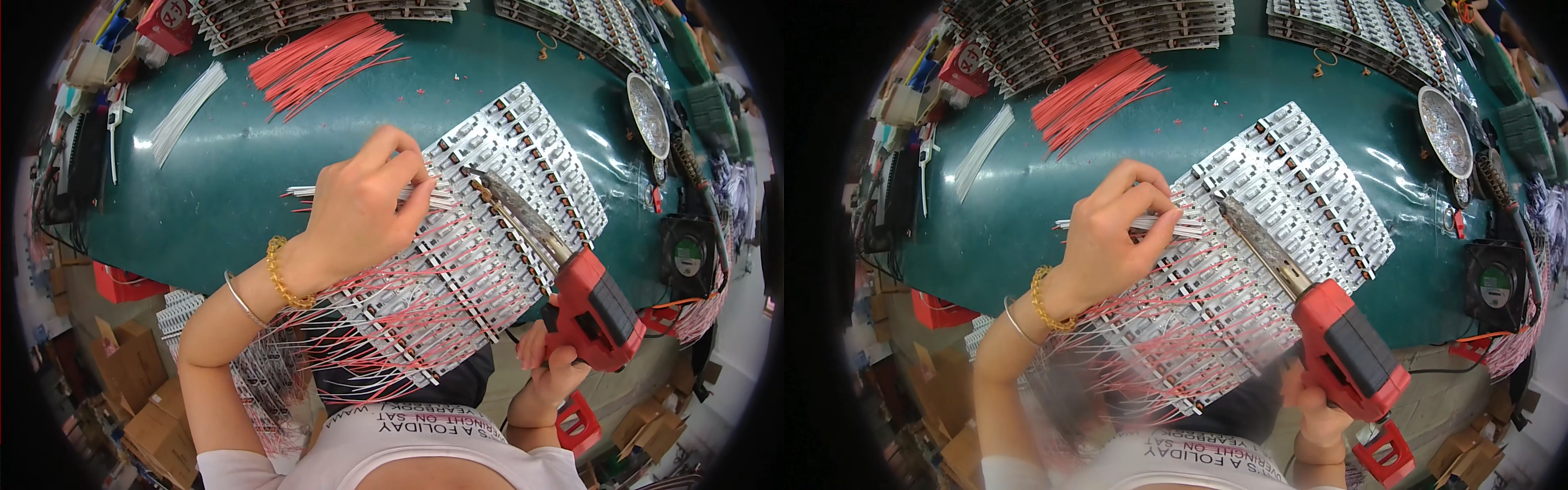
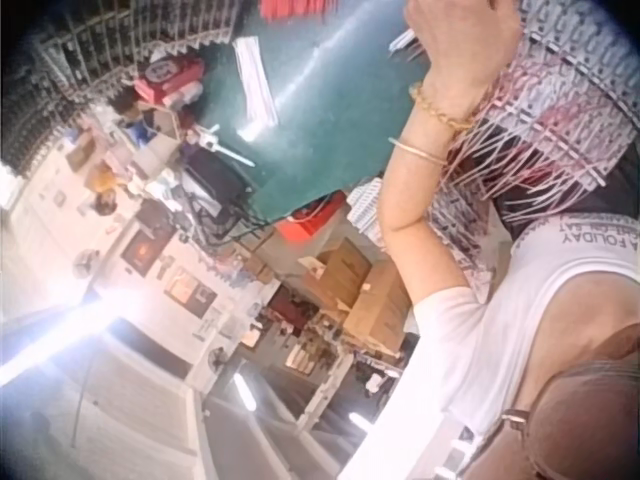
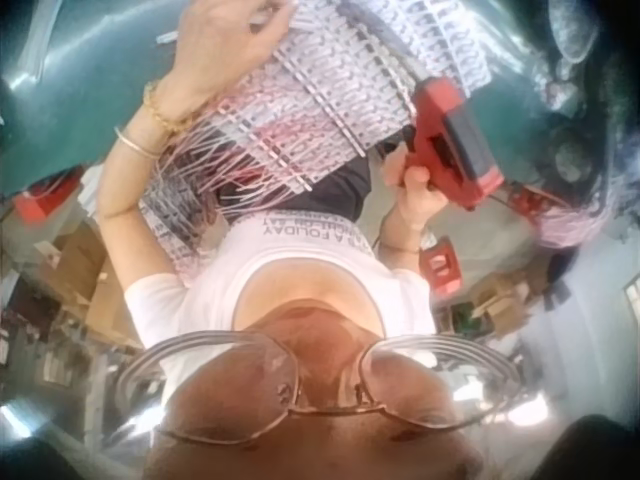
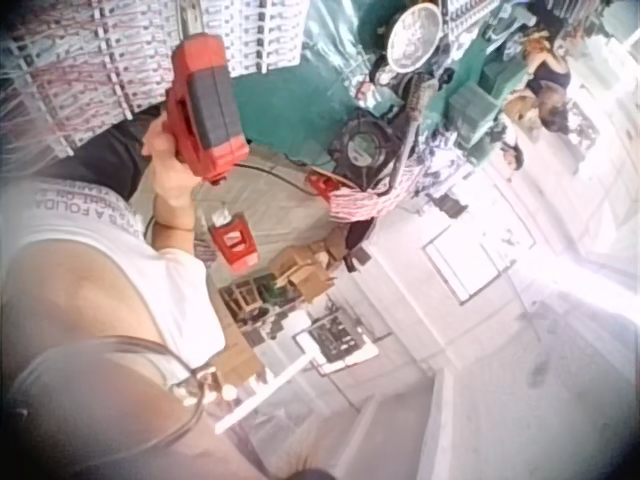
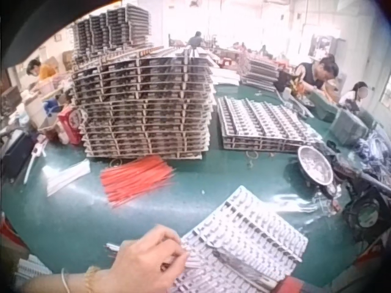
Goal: The person solders wires onto circuit board panels using a soldering iron, taking bundles of wires from the table and attaching each wire individually to the boards.
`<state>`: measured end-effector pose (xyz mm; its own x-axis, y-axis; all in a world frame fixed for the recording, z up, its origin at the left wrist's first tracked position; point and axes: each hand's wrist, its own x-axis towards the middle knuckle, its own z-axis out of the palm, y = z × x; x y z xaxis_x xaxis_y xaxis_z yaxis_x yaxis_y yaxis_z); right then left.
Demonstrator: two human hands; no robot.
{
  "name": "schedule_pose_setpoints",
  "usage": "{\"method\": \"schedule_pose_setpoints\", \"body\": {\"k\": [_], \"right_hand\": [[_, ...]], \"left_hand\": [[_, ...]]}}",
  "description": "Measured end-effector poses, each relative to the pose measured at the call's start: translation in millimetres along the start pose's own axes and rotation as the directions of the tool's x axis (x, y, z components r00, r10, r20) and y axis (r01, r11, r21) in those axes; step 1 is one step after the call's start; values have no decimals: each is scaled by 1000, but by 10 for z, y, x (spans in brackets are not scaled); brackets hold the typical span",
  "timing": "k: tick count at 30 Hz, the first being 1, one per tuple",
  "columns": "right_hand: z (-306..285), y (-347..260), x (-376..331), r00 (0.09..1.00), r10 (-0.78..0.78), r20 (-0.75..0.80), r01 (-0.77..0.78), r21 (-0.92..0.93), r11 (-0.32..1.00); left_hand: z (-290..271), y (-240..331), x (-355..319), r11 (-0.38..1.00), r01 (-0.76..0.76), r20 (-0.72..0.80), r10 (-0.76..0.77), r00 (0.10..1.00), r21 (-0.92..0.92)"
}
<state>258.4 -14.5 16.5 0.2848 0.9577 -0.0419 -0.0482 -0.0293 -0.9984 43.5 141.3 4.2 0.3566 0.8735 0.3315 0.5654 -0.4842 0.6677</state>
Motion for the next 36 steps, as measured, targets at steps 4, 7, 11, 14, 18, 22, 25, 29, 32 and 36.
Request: {"method": "schedule_pose_setpoints", "body": {"k": [4,7,11,14,18,22,25,29,32,36], "right_hand": [[-10,12,-32,999,38,-8,-38,-6,999],[-23,1,-25,999,44,6,-44,-72,996],[-35,39,-37,998,69,0,-69,-46,997],[-65,46,-33,994,107,-3,-106,-90,990],[-18,37,-43,998,52,28,-48,-137,989],[-24,6,-24,999,31,29,-28,-97,995],[5,-2,-26,999,51,17,-50,-77,996],[12,14,-47,999,42,7,-42,-33,999],[-79,71,-88,1000,-1,-20,0,-50,999],[-119,63,-122,998,-48,-40,45,-70,996]], "left_hand": [[34,-10,3,999,-24,-18,25,1000,20],[40,-8,9,999,-32,-15,32,999,25],[63,-14,4,999,-36,-18,37,999,24],[89,-13,10,998,-50,-31,51,998,45],[85,-74,-8,994,-108,-83,111,990,30],[74,-28,9,996,-66,-40,69,997,55],[69,-18,11,995,-75,-41,77,996,61],[58,-18,-3,994,-83,-31,85,996,66],[15,63,1,997,-73,-26,74,997,31],[5,92,-22,997,-10,13,11,1000,-82]]}}
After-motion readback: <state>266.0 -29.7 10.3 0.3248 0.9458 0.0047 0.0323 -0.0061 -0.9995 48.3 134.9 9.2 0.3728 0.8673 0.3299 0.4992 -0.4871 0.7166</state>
